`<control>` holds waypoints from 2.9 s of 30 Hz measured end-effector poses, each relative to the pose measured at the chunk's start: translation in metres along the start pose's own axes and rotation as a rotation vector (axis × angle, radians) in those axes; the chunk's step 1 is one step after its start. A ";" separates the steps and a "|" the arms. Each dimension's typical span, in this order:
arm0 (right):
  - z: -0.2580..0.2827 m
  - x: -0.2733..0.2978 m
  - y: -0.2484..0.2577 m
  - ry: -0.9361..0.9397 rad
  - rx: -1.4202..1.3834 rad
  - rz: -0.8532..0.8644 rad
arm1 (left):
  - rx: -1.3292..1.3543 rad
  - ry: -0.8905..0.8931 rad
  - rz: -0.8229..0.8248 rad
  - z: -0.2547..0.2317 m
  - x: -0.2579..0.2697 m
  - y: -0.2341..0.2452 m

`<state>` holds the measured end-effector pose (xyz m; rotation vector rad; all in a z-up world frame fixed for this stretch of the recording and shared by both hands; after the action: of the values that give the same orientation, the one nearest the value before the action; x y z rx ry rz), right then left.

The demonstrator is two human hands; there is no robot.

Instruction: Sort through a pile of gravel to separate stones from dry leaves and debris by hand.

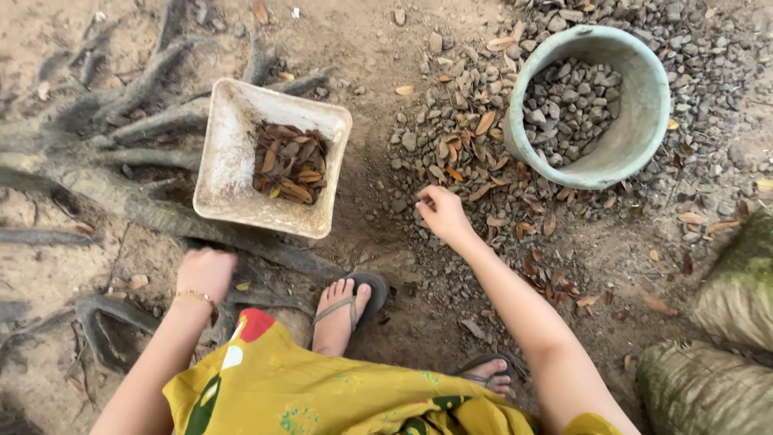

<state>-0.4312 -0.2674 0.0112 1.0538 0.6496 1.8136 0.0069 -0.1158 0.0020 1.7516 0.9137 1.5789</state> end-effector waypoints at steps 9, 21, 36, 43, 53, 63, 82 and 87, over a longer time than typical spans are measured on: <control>0.241 0.037 0.084 0.753 -0.634 -0.165 | 0.397 -0.137 -0.558 -0.099 0.008 0.239; -0.011 -0.056 0.082 -0.488 -0.088 -0.007 | 0.378 -0.039 -0.079 -0.191 -0.074 0.198; -0.113 -0.072 0.050 -0.142 -1.379 0.004 | 0.151 -0.502 -0.342 -0.222 -0.081 0.164; 0.071 -0.069 0.105 -0.136 -1.383 0.071 | 0.232 -0.605 -0.437 -0.202 -0.070 0.168; 0.050 -0.117 0.073 -0.052 -0.523 -0.253 | 0.286 -0.532 -0.417 -0.209 -0.075 0.170; -0.034 -0.087 0.089 -0.136 0.322 0.009 | 0.300 -0.516 -0.427 -0.215 -0.086 0.170; -0.049 -0.096 0.068 -0.170 -0.890 -0.198 | 0.221 -0.404 -0.474 -0.216 -0.077 0.180; 0.134 -0.076 0.097 0.219 -0.853 -0.111 | 0.303 -0.751 -0.655 -0.248 -0.036 0.182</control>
<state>-0.3412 -0.3785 0.1234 0.2456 0.0134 1.8407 -0.2236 -0.2537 0.1554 1.7655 1.1818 0.3299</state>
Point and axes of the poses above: each hand's wrist, its own x-axis away from the middle knuckle, its own y-axis out of the back of the hand, z = x × y, the point moved 9 cm from there along -x, towards the middle knuckle, and after that the axes turned 15 degrees about x, right-handed, at the moved point
